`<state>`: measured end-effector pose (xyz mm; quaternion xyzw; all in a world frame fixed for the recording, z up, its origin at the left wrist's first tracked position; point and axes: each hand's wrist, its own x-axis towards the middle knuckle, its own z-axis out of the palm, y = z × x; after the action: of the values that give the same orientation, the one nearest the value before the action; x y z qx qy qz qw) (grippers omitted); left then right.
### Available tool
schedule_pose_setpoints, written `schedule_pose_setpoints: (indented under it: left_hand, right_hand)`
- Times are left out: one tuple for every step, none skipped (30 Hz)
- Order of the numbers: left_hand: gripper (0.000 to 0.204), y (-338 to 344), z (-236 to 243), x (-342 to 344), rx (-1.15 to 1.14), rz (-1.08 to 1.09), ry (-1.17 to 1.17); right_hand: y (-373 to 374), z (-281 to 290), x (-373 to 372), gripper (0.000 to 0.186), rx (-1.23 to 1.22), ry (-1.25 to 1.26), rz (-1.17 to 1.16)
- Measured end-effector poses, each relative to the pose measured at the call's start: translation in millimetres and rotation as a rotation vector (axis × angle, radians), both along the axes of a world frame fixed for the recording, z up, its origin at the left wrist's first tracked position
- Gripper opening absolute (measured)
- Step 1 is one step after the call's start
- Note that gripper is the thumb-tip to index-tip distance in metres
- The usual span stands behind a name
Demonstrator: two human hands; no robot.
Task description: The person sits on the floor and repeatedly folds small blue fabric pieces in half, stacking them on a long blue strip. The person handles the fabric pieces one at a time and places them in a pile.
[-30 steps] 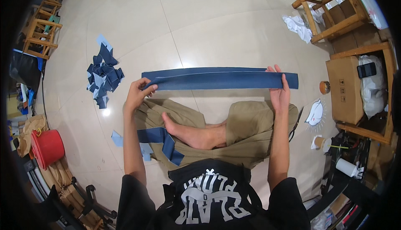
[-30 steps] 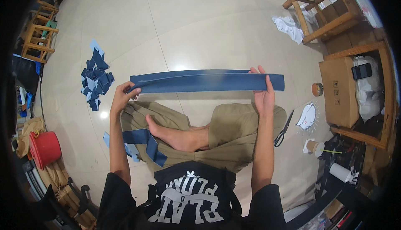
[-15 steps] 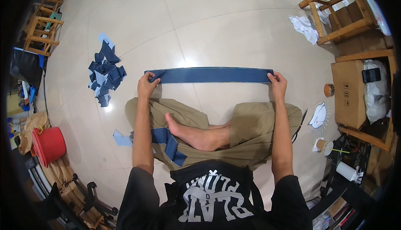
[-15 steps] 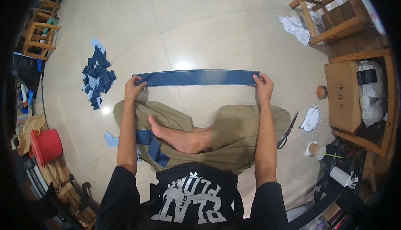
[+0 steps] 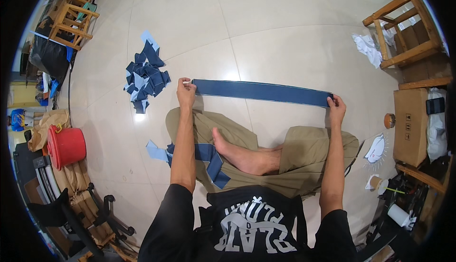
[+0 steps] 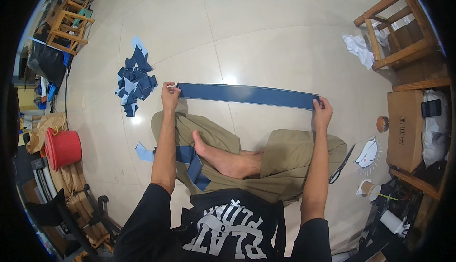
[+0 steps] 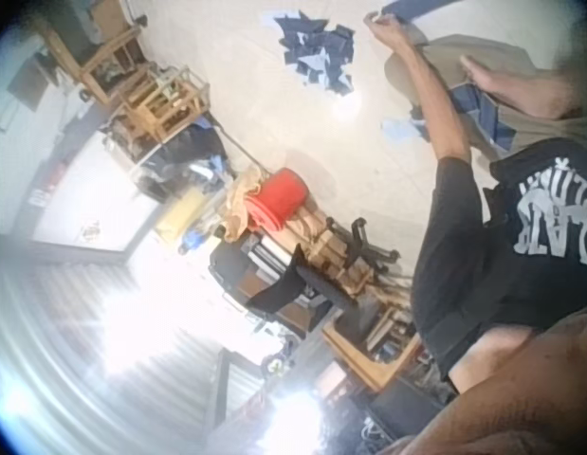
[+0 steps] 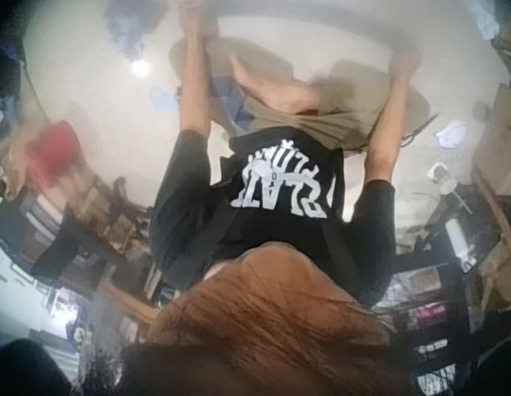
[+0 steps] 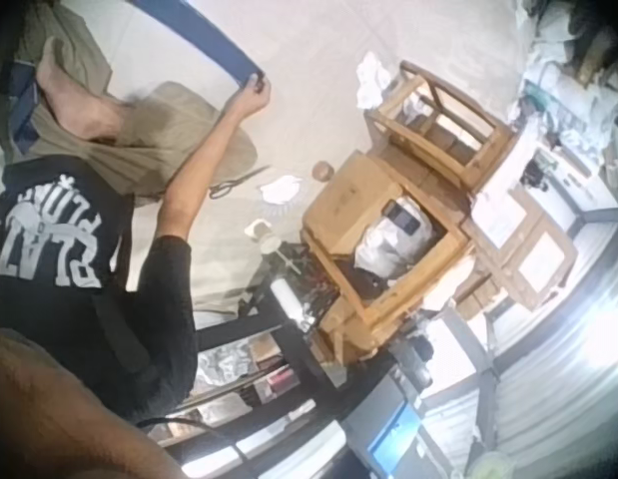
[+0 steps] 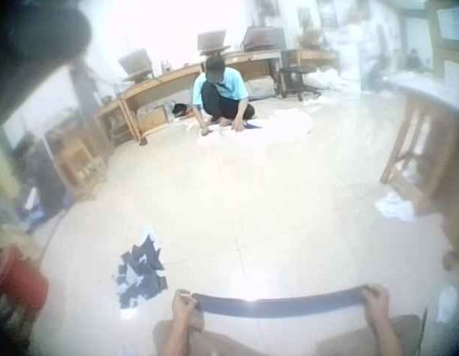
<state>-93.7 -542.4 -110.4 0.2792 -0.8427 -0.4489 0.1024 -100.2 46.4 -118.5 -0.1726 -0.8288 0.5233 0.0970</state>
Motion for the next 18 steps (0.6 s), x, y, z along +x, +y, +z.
schedule_pose_setpoints:
  left_hand:
    - [0.035, -0.2, -0.3, 0.2, -0.029, 0.006, 0.004]
    - [0.035, -0.9, -0.2, 0.2, -0.059, 0.011, 0.009]
    - [0.035, 3.0, 0.9, -0.1, -0.082, 0.013, 0.011]
    - [0.035, 6.2, 2.3, 0.0, -0.093, 0.027, -0.003]
    - [0.035, 8.7, 3.9, 0.4, -0.104, 0.04, -0.016]
    - [0.035, 9.1, 7.1, 1.6, -0.121, 0.058, -0.028]
    - [0.035, 7.2, 4.0, 2.3, -0.115, 0.045, -0.024]
    - [0.035, 4.8, 0.2, 2.7, -0.109, 0.032, -0.021]
    - [0.035, 0.6, -1.2, 3.4, -0.108, 0.021, -0.017]
    - [0.034, -2.0, -3.2, 3.5, -0.115, 0.021, -0.005]
    - [0.033, -4.4, -5.3, 3.6, -0.122, 0.021, 0.007]
    - [0.033, -2.4, -7.5, 2.6, -0.121, 0.017, 0.017]
    - [0.032, -3.1, -8.1, 2.4, -0.138, 0.028, 0.03]
    - [0.031, -5.8, -7.5, 2.9, -0.155, 0.039, 0.042]
    - [0.03, -5.5, -7.5, 2.6, -0.167, 0.049, 0.054]
    - [0.028, -5.1, -7.5, 1.8, -0.167, 0.061, 0.075]
    - [0.028, -3.9, -7.8, 1.1, -0.169, 0.072, 0.071]
    - [0.028, -4.1, -6.5, 0.5, -0.176, 0.084, 0.069]
  right_hand:
    - [0.1, 0.0, -0.1, 0.023, -0.005, 0.004, -0.008]
    - [0.2, -0.1, -0.1, 0.023, -0.01, 0.009, -0.017]
    - [0.3, 1.5, 0.0, 0.024, -0.02, 0.011, -0.014]
    - [-0.7, 2.2, -0.4, 0.025, -0.03, 0.014, -0.013]
    - [-1.0, 3.2, 0.0, 0.026, -0.039, 0.017, -0.013]
    - [-3.4, 4.4, 0.2, 0.027, -0.036, 0.01, -0.01]
    - [-5.4, 5.6, 0.6, 0.028, -0.032, 0.002, -0.007]
    - [-5.6, 7.9, 1.0, 0.029, -0.029, -0.007, -0.004]
    - [-6.2, 8.5, 0.8, 0.029, -0.026, -0.015, -0.011]
    - [-6.8, 9.1, 0.6, 0.029, -0.024, -0.023, -0.019]
    - [-7.7, 9.5, 0.2, 0.03, -0.022, -0.031, -0.026]
    - [-5.7, 9.9, 1.1, 0.03, -0.026, -0.015, -0.038]
    - [-5.1, 9.6, 1.1, 0.03, -0.032, 0.001, -0.049]
    - [-5.1, 8.8, 0.8, 0.031, -0.037, 0.017, -0.06]
    - [-4.0, 8.4, 0.3, 0.03, -0.05, 0.031, -0.068]
    - [-4.2, 7.3, -0.9, 0.03, -0.063, 0.045, -0.076]
    - [-3.6, 6.7, -1.8, 0.03, -0.076, 0.058, -0.084]
    - [-2.7, 5.0, -2.5, 0.029, -0.064, 0.059, -0.082]
